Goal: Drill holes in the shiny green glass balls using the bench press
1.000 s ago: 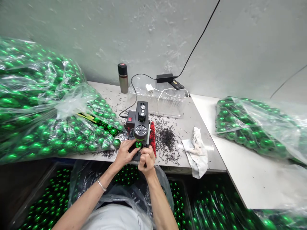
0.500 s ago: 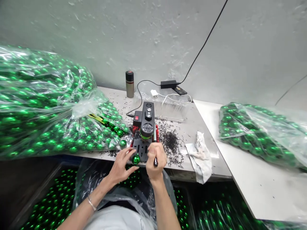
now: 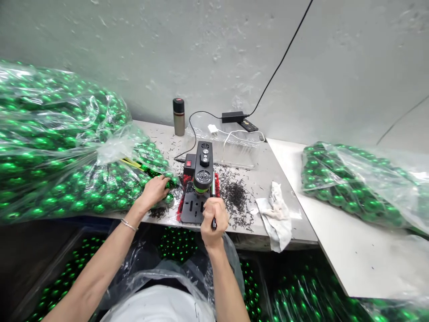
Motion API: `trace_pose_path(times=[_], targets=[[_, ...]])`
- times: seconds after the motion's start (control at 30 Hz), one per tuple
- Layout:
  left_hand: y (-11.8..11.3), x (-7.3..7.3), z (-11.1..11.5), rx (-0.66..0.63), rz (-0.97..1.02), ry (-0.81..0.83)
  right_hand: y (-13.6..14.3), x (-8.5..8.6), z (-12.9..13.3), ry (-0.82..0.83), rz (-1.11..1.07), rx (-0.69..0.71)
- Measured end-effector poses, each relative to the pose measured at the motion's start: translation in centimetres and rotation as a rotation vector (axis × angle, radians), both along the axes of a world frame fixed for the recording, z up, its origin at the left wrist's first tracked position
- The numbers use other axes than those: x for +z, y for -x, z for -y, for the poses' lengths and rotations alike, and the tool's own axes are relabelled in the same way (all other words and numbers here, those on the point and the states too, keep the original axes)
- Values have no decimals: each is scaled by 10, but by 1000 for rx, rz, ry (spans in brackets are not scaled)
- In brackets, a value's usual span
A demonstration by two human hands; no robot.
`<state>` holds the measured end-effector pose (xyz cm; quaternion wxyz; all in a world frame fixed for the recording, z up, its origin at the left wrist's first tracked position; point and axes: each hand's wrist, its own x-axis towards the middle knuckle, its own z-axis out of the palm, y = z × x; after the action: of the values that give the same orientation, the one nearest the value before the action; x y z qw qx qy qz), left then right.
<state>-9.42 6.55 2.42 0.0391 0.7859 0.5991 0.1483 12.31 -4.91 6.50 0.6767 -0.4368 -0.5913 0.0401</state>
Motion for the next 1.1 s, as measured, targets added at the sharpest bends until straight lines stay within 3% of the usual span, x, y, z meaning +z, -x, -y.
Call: trace_pose_path(times=[0.2, 0.3, 0.4, 0.6, 0.97, 1.1], targets=[[4, 16, 20, -71, 599, 45, 1, 7, 0, 24, 2, 0], [-18, 14, 40, -81, 943, 272, 1, 19, -1, 54, -35, 5], [-45, 2, 56, -87, 1104, 498, 1, 33, -3, 81, -36, -5], [-73, -19, 62, -46, 983, 486, 1, 40, -4, 34, 9, -13], [-82, -17, 64, -49, 684, 256, -1, 33, -1, -21, 62, -4], [-82, -17, 64, -57, 645, 240, -2, 22, 0, -30, 110, -7]])
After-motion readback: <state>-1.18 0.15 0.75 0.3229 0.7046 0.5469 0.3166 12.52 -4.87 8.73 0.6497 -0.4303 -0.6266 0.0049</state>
